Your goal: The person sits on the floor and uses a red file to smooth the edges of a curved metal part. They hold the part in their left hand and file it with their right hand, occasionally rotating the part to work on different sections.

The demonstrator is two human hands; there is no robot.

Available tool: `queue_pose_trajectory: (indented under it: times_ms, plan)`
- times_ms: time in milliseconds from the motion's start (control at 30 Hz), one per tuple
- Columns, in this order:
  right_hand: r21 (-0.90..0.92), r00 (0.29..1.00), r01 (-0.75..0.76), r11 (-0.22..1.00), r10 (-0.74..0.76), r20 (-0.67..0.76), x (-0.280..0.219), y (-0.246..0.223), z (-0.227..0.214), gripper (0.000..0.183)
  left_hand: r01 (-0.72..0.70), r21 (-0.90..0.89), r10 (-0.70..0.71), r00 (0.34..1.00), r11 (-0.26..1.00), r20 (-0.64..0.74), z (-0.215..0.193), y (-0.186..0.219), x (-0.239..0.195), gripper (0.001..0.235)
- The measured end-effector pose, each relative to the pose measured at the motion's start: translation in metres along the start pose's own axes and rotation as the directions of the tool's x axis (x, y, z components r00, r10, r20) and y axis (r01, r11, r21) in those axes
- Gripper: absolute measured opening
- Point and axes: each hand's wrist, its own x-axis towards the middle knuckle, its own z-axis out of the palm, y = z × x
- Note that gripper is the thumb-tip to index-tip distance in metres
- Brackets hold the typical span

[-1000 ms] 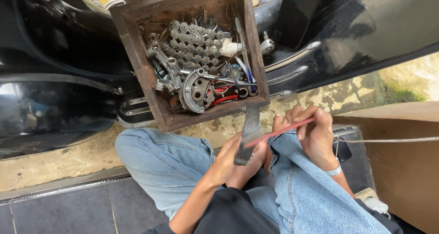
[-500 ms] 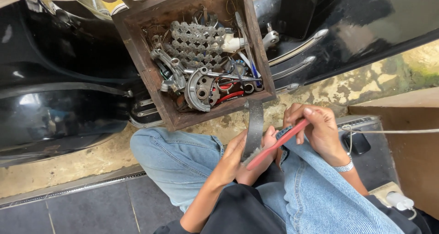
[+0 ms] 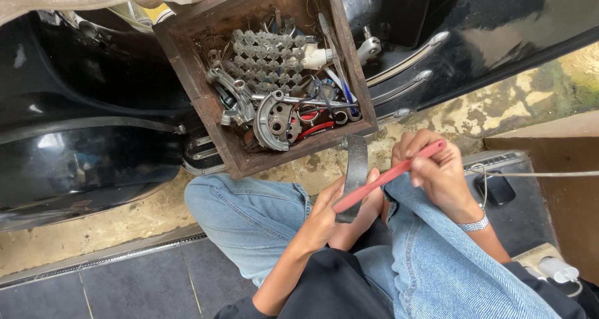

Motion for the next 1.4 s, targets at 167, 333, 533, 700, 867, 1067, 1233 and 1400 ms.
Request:
queue_pose_trajectory:
  times_ms: [167,333,533,700,867,1067,1233,1400]
  plan:
    - [0.024,0.938,-0.028,0.999,0.018,0.346,0.001,-0.007,-0.003,0.023,-0.044,-0.08,0.041,0.999,0.996,-0.031,0.048,0.085,0.014,0.043]
    - [0.046,0.961,0.005,0.999,-0.017,0.276,0.003,0.009,-0.016,0.024,-0.001,-0.092,-0.001,1.0,0.996,-0.022,0.028,0.041,0.008,0.044]
    - [0.038,0.982,0.043,0.998,-0.049,0.185,0.006,0.011,-0.015,0.018,0.007,-0.087,-0.007,1.0,0.996,0.003,-0.003,-0.021,-0.003,0.048]
    - [0.039,0.962,-0.025,0.999,0.013,0.273,-0.001,0.008,-0.009,0.02,0.022,-0.148,-0.026,0.999,0.989,-0.026,0.031,0.046,0.007,0.045]
    - [0.038,0.989,0.017,0.999,-0.022,0.148,0.004,0.017,-0.018,0.019,0.315,0.162,-0.27,0.93,0.935,-0.249,0.012,0.001,-0.005,0.058]
    - [0.024,0.997,-0.013,1.0,0.011,0.08,0.008,0.008,-0.017,0.017,-0.088,-0.085,0.087,0.996,0.993,-0.013,0.048,0.09,0.014,0.04]
    - [0.081,0.982,-0.015,0.997,-0.001,0.186,0.004,0.014,-0.017,0.016,-0.017,-0.033,0.016,1.0,0.999,-0.007,0.034,0.058,0.009,0.043]
    - [0.055,0.959,-0.018,0.998,0.002,0.283,0.0,0.014,-0.019,0.017,-0.03,-0.142,0.031,0.999,0.989,0.005,0.032,0.059,0.011,0.038]
